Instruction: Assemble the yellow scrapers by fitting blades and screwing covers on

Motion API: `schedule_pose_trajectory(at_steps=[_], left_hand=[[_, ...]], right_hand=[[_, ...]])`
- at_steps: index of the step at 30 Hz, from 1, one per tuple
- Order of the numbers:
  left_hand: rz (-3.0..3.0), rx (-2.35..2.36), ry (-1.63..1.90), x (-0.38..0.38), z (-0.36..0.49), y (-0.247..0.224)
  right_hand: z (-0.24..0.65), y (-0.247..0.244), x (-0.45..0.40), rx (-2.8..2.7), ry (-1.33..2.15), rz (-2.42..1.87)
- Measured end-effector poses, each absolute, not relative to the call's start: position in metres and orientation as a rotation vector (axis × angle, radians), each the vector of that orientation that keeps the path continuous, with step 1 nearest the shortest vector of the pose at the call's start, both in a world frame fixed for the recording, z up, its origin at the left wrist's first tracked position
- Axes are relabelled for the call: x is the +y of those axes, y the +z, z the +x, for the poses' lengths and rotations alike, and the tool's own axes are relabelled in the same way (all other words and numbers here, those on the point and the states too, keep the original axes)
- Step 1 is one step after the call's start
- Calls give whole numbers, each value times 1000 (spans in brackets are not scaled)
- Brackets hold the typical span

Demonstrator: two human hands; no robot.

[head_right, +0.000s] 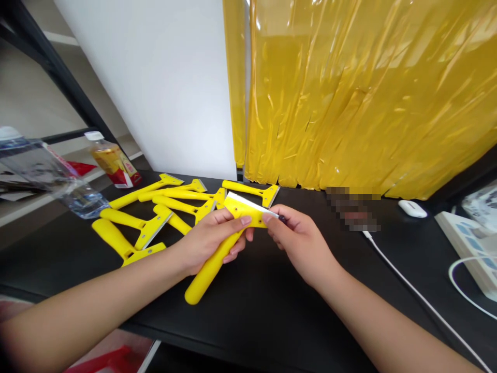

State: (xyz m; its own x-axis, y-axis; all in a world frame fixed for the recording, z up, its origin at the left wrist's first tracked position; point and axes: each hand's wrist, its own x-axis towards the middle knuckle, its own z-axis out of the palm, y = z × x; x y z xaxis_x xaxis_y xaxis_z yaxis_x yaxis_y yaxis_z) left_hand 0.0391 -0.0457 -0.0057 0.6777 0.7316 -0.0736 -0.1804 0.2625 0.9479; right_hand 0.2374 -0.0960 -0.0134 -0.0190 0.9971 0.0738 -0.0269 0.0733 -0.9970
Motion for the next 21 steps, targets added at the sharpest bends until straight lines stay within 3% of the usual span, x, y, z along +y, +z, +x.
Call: schedule_pose_trajectory(at_steps=[7, 21], left_hand=[[1213, 615, 700, -42, 38, -11], [1193, 664, 805, -42, 36, -4]], right_hand=[[259, -12, -78, -1107, 947, -981], [259, -19, -77, -1734, 633, -1480]])
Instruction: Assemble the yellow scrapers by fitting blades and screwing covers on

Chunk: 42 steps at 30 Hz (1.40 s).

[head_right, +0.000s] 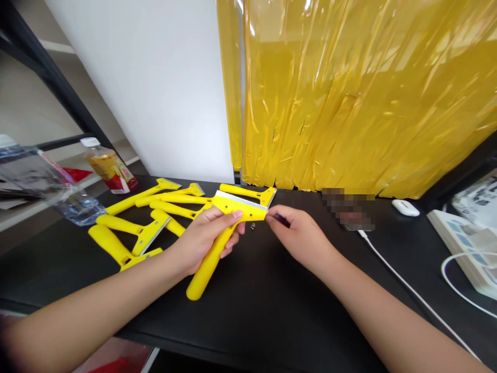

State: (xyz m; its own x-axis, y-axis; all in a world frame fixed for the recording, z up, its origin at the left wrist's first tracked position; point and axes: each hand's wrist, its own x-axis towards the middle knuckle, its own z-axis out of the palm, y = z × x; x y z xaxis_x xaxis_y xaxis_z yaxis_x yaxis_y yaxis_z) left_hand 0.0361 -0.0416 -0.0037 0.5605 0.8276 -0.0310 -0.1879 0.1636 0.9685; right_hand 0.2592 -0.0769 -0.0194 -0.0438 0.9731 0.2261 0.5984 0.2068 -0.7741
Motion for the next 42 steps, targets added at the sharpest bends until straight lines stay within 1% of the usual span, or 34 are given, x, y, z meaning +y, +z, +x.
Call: schedule_pose_trajectory(at_steps=[4, 8, 14, 23, 25, 27, 28, 30, 31, 33, 36, 42], left_hand=[[1166, 655, 800, -42, 37, -1], [1149, 623, 810, -43, 38, -4], [1135, 632, 816, -43, 38, -3], [1122, 587, 754, -46, 37, -6], [1111, 578, 735, -47, 37, -6], [1108, 560, 717, -48, 37, -6], [1113, 548, 708, -48, 37, -7], [1128, 524, 697, -49, 37, -7], [1136, 515, 694, -49, 37, -7], [1145, 504, 693, -49, 37, -8], [1156, 497, 705, -48, 36, -8], [1177, 510, 759, -43, 35, -7]], right_hand=[[254, -39, -71, -2031, 399, -1480], [247, -55, -66, -2140, 233, -1600], [248, -58, -60, -2154, 214, -1673], [252, -57, -60, -1991, 270, -1776], [254, -46, -65, -1974, 327, -1752], [255, -32, -71, -1926, 505, -1682], [254, -24, -75, -1863, 667, -1615], [252, -11, -82, -1518, 1171, -1373], [250, -6, -86, -1334, 1354, -1247], [245, 0, -92, -1075, 1576, -1067], [241, 0, -95, -944, 1705, -937], [244, -2, -96, -822, 1756, -807]])
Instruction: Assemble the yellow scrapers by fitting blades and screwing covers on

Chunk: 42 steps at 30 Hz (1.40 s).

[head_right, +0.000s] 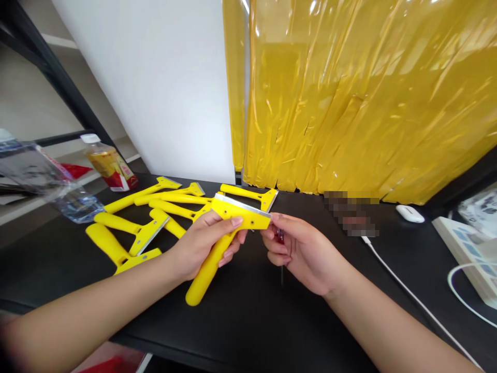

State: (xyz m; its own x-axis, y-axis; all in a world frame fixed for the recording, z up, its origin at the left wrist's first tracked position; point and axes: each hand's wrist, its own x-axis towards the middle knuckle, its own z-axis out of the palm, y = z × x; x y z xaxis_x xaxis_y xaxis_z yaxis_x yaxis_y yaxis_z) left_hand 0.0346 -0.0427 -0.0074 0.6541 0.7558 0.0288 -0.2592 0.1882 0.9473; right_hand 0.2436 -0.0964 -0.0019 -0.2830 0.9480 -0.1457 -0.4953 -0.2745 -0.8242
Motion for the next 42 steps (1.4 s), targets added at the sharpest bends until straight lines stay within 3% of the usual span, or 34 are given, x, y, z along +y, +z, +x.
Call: schedule_pose_trajectory(at_steps=[15, 23, 27, 42], left_hand=[[1257, 659, 792, -42, 32, 0], [1116, 699, 803, -26, 24, 3], [1070, 713, 810, -19, 22, 3], [1043, 695, 752, -22, 27, 0]], right_hand=[[243, 0, -94, -911, 1696, -856], [247, -19, -81, -1086, 932, -1259], [251, -31, -73, -1131, 782, -1355], [261, -69, -49, -923, 831, -1240]])
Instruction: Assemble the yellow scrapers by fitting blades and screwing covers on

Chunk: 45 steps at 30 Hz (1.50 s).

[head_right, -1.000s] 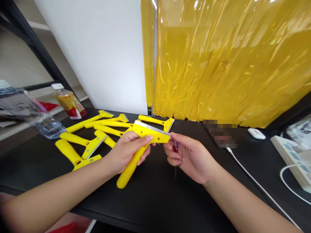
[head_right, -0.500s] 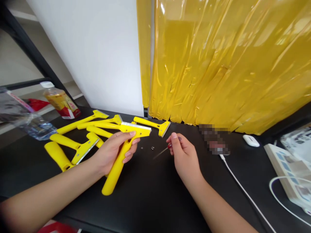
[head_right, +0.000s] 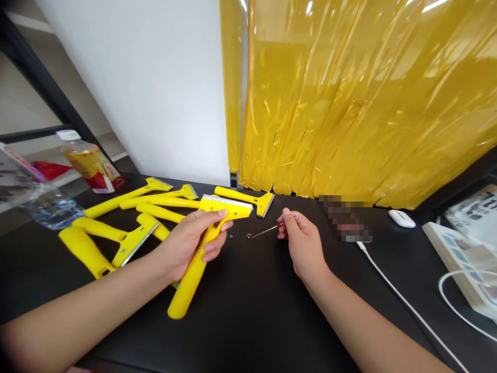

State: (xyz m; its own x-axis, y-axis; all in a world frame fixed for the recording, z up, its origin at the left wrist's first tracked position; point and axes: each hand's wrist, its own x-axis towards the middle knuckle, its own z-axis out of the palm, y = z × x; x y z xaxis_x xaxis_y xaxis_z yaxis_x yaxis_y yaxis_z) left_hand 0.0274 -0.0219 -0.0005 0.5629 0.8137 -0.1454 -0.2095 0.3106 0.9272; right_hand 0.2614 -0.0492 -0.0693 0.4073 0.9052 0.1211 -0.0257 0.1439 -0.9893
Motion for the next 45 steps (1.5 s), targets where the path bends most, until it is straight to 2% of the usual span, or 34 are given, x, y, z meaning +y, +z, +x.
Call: schedule_pose_trajectory(at_steps=[40, 45], left_hand=[[1126, 731, 705, -21, 28, -8], [1091, 778, 707, -20, 29, -11]], right_hand=[[261, -66, -50, -891, 861, -1195], [264, -60, -53, -977, 762, -1234]])
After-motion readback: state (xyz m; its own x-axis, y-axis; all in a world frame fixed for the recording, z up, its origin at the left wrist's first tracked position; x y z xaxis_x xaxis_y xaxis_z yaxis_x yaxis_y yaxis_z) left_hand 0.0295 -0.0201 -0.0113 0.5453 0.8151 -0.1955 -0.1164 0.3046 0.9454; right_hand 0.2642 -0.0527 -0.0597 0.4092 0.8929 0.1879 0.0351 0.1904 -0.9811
